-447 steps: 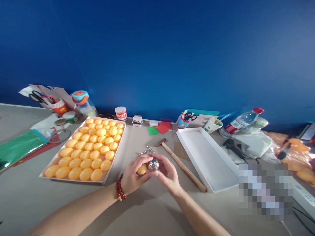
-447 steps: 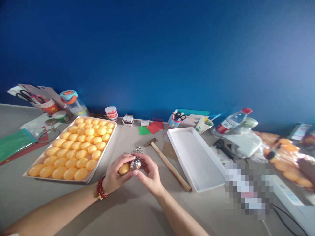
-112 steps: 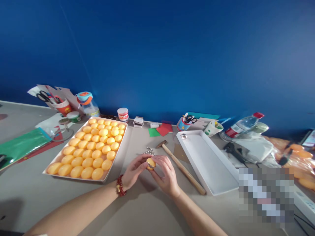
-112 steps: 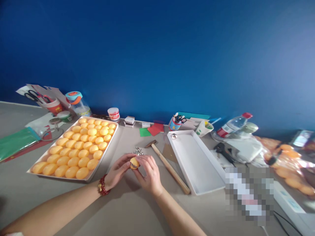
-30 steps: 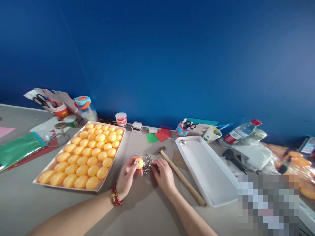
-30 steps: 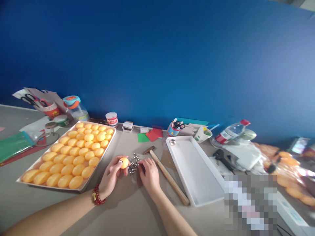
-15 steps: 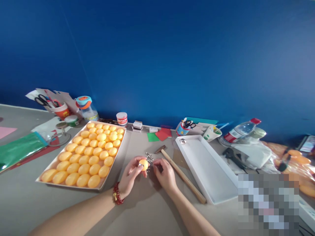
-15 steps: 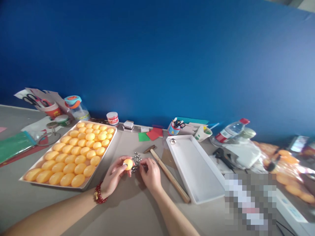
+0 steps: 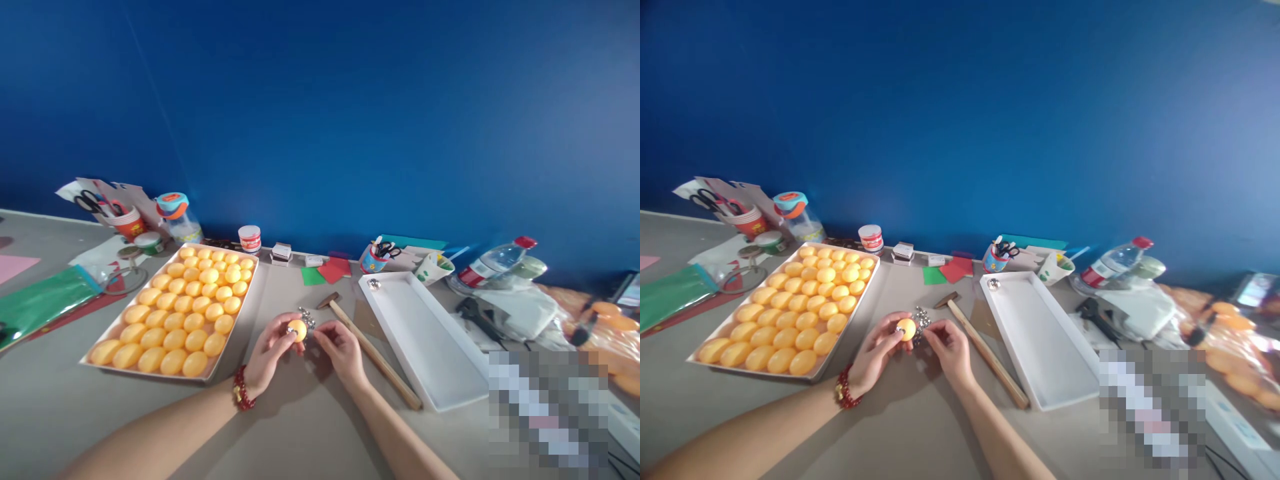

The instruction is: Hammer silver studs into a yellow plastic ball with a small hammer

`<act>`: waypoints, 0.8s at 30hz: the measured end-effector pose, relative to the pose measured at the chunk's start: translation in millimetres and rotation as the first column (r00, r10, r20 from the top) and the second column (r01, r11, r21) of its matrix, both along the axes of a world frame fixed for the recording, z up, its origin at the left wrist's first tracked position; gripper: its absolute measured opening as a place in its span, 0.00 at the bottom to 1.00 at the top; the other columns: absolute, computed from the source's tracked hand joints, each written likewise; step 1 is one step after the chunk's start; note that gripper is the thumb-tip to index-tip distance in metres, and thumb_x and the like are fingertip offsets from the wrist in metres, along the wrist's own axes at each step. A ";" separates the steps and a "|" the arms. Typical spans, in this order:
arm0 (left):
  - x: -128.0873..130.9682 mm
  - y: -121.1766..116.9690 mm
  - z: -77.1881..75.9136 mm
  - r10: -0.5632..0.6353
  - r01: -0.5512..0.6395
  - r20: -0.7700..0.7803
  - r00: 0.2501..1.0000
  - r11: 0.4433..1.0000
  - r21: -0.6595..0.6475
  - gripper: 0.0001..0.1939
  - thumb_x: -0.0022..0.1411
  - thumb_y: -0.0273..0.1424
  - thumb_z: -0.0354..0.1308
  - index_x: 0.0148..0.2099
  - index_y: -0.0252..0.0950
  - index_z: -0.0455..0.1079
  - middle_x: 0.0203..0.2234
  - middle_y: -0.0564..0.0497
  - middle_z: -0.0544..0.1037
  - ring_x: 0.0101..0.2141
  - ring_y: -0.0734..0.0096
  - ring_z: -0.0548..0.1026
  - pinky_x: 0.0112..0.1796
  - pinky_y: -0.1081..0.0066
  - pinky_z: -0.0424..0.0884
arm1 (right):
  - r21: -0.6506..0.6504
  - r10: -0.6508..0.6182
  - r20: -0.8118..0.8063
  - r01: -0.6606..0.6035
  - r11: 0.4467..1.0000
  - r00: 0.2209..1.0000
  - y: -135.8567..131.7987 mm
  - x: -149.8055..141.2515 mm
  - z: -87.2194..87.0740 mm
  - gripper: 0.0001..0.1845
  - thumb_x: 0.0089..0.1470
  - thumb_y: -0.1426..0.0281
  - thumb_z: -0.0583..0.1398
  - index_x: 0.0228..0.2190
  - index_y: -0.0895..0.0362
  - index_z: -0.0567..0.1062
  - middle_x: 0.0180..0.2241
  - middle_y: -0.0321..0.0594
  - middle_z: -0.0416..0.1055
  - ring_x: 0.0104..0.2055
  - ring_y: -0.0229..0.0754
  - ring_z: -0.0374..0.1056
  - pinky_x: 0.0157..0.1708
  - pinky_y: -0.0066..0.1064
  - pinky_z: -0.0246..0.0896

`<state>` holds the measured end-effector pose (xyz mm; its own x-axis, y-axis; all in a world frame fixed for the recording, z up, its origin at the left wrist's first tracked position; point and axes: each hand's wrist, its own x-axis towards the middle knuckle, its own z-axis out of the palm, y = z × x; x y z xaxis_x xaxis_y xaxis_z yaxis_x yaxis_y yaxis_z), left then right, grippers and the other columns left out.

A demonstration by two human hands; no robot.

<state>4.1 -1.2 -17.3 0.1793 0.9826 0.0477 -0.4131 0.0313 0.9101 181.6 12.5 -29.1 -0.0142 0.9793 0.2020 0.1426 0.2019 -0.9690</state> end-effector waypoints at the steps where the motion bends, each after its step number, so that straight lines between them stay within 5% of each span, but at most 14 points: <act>1: 0.0 0.0 -0.1 -0.004 0.004 -0.003 1.000 1.000 0.003 0.17 0.62 0.35 0.58 0.53 0.37 0.69 0.38 0.47 0.76 0.31 0.69 0.75 0.35 0.68 0.73 | -0.044 0.014 -0.047 -0.016 0.999 0.999 -0.5 -0.5 1.0 0.13 0.52 0.59 0.64 0.28 0.57 0.75 0.24 0.37 0.73 0.25 0.39 0.67 0.25 0.29 0.64; 8: 0.0 0.0 0.4 -0.017 0.017 0.001 1.000 1.000 0.011 0.18 0.61 0.36 0.60 0.52 0.38 0.70 0.39 0.47 0.76 0.32 0.66 0.75 0.36 0.66 0.73 | -0.177 0.052 -0.255 -0.099 0.979 0.965 -2.8 0.1 7.4 0.14 0.50 0.59 0.67 0.31 0.57 0.77 0.28 0.39 0.75 0.29 0.41 0.71 0.32 0.33 0.67; 17: 1.4 -0.4 2.0 -0.050 0.050 -0.005 0.999 0.999 0.002 0.17 0.62 0.35 0.59 0.53 0.39 0.68 0.43 0.46 0.75 0.35 0.64 0.76 0.37 0.65 0.75 | -0.103 0.099 -0.341 -0.142 0.984 0.935 -7.3 1.9 13.4 0.08 0.51 0.63 0.66 0.30 0.55 0.77 0.31 0.39 0.73 0.32 0.41 0.68 0.35 0.33 0.65; 24: 2.2 1.6 5.0 -0.051 0.055 -0.060 0.997 0.997 0.055 0.18 0.61 0.34 0.61 0.53 0.39 0.68 0.41 0.46 0.77 0.33 0.66 0.77 0.35 0.66 0.75 | -0.076 0.234 -0.442 -0.296 0.952 0.866 -10.6 -0.7 20.4 0.06 0.52 0.64 0.66 0.28 0.54 0.77 0.33 0.37 0.66 0.35 0.41 0.65 0.36 0.32 0.63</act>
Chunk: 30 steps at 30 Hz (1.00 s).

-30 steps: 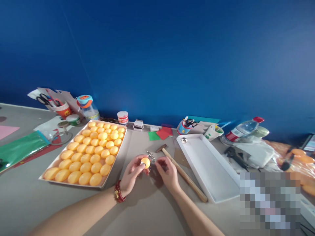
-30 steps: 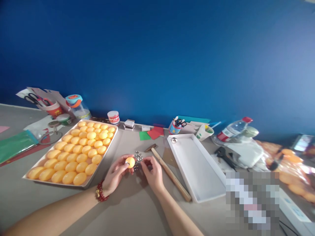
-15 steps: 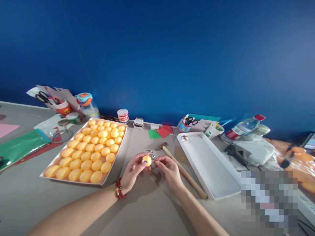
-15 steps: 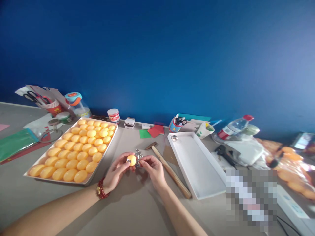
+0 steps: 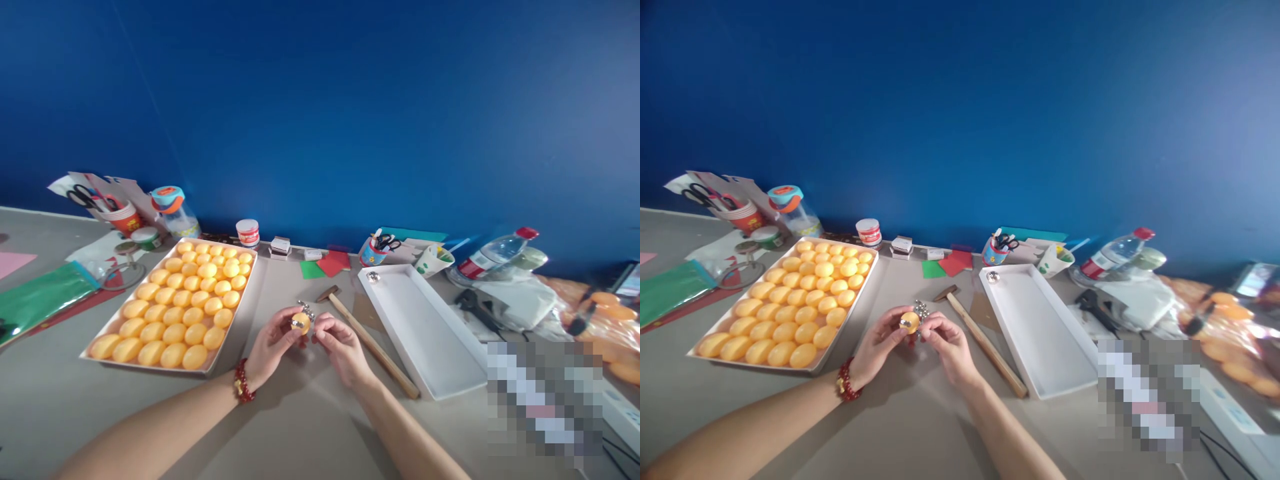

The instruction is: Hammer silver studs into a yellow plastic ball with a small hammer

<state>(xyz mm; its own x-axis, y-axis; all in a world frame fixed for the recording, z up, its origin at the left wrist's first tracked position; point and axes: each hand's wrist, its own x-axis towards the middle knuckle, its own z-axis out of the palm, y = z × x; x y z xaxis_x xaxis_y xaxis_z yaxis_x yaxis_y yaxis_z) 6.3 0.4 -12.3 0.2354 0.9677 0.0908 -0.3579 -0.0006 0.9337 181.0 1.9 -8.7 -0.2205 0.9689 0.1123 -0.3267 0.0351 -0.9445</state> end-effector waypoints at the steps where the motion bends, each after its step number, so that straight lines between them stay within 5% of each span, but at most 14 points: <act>1: -0.1 0.2 0.2 -0.001 0.001 -0.007 1.000 1.000 0.010 0.18 0.61 0.34 0.61 0.53 0.39 0.68 0.41 0.46 0.77 0.32 0.67 0.77 0.36 0.66 0.75 | -0.008 0.016 -0.011 -0.016 1.000 1.000 -0.3 -0.4 -0.1 0.06 0.52 0.65 0.66 0.28 0.54 0.77 0.33 0.37 0.65 0.35 0.40 0.65 0.37 0.32 0.63; 18: 1.7 0.4 -4.9 -0.056 0.056 0.036 0.998 0.998 -0.011 0.19 0.58 0.31 0.64 0.51 0.37 0.68 0.41 0.47 0.77 0.35 0.69 0.76 0.36 0.69 0.76 | -0.205 0.111 -0.279 -0.172 0.964 0.954 -2.2 -6.3 -1.5 0.04 0.50 0.68 0.68 0.29 0.54 0.79 0.31 0.34 0.71 0.32 0.38 0.67 0.35 0.30 0.61; 30: 1.6 0.8 -6.5 -0.068 0.069 0.032 0.997 0.997 -0.029 0.19 0.58 0.31 0.64 0.51 0.37 0.68 0.42 0.46 0.76 0.37 0.67 0.76 0.36 0.69 0.76 | -0.250 0.114 -0.291 -0.190 0.949 0.950 -1.8 -4.8 -6.1 0.05 0.50 0.69 0.68 0.29 0.55 0.77 0.30 0.34 0.73 0.31 0.38 0.68 0.36 0.30 0.61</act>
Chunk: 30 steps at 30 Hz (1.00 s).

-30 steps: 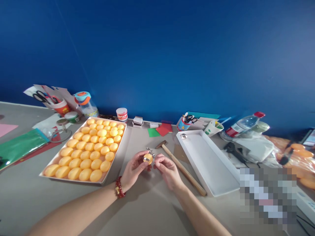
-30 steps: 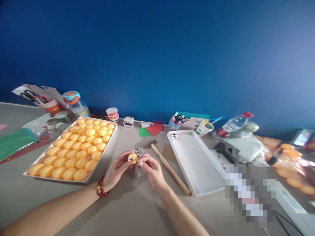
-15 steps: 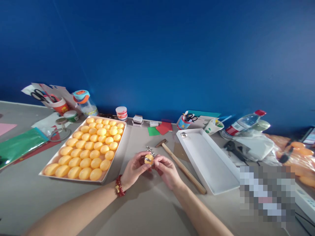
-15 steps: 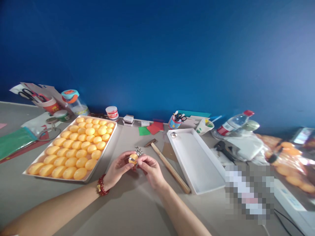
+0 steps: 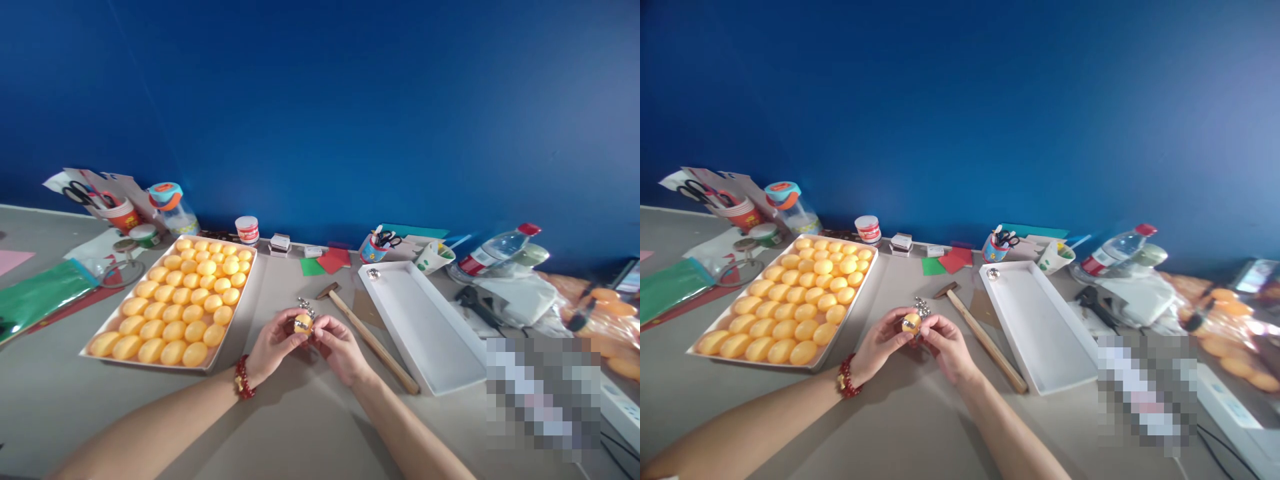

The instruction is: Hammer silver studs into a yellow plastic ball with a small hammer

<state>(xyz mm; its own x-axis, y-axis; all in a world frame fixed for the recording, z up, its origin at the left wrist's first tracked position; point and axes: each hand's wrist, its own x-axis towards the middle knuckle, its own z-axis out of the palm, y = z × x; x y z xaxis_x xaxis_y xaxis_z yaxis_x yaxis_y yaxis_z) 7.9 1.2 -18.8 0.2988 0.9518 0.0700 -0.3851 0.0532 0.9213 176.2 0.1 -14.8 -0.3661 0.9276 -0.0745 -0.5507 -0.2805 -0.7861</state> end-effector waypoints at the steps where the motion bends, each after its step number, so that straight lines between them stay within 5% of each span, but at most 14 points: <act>1: -0.1 0.0 0.0 -0.002 0.002 -0.004 1.000 1.000 0.001 0.19 0.58 0.31 0.64 0.51 0.37 0.68 0.42 0.46 0.76 0.38 0.67 0.76 0.37 0.69 0.76 | 0.001 -0.002 0.001 0.002 1.000 1.000 -0.1 -0.1 0.4 0.05 0.50 0.68 0.68 0.29 0.55 0.77 0.30 0.34 0.73 0.31 0.38 0.68 0.36 0.30 0.61; 16: -2.0 -0.3 3.8 0.010 -0.009 -0.083 0.997 1.000 0.007 0.19 0.58 0.33 0.63 0.52 0.39 0.69 0.42 0.48 0.77 0.32 0.70 0.78 0.36 0.68 0.76 | -0.001 -0.002 0.029 0.002 1.000 1.000 -0.8 -1.9 3.7 0.07 0.51 0.66 0.68 0.28 0.55 0.76 0.30 0.35 0.74 0.31 0.39 0.69 0.37 0.32 0.62; 30: -3.0 -0.5 3.1 0.029 -0.027 -0.133 0.991 0.999 0.017 0.20 0.58 0.34 0.63 0.53 0.38 0.69 0.44 0.45 0.77 0.36 0.65 0.78 0.38 0.65 0.76 | -0.048 -0.025 0.065 0.029 0.998 0.998 -1.6 -3.6 7.5 0.12 0.46 0.62 0.70 0.26 0.55 0.75 0.28 0.35 0.74 0.30 0.39 0.69 0.35 0.32 0.64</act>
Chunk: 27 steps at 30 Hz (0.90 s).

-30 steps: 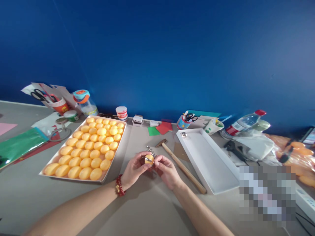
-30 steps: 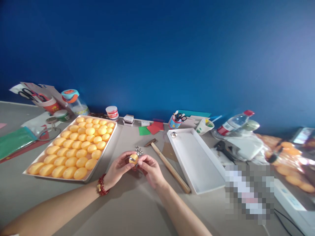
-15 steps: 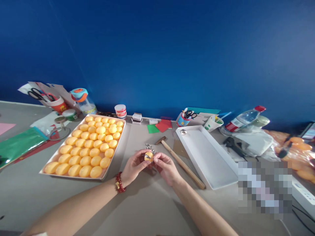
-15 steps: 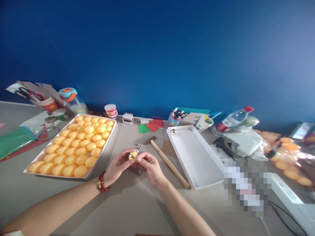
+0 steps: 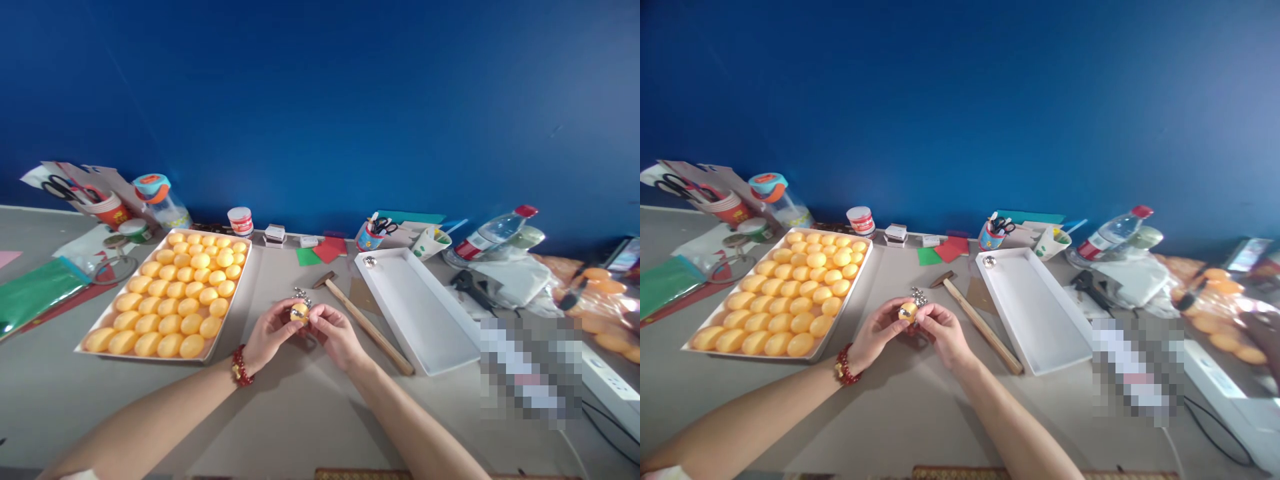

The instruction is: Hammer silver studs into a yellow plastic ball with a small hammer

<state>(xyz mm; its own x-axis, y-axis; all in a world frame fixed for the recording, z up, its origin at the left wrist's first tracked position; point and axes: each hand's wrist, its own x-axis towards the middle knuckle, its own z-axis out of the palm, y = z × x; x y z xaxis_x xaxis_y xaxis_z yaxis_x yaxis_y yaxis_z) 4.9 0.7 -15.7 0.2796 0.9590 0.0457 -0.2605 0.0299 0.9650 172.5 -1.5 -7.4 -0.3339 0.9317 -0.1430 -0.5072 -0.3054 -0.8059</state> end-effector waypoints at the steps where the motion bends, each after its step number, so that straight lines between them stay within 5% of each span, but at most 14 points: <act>1: -0.1 -0.1 0.2 0.002 -0.002 -0.005 1.000 1.000 0.000 0.20 0.59 0.34 0.63 0.53 0.37 0.69 0.44 0.45 0.77 0.37 0.64 0.77 0.39 0.65 0.76 | 0.002 0.001 -0.005 -0.001 1.000 1.000 0.0 0.0 -0.1 0.12 0.46 0.62 0.70 0.27 0.55 0.75 0.29 0.35 0.74 0.30 0.39 0.69 0.35 0.31 0.64; 27: -0.7 0.6 -0.7 0.016 -0.016 -0.011 1.000 1.000 0.003 0.20 0.58 0.34 0.63 0.53 0.38 0.70 0.46 0.45 0.77 0.41 0.61 0.77 0.40 0.64 0.76 | 0.078 -0.053 0.069 0.048 0.996 0.996 -1.0 -0.1 -1.8 0.10 0.50 0.62 0.68 0.29 0.56 0.76 0.29 0.36 0.74 0.30 0.39 0.70 0.37 0.32 0.65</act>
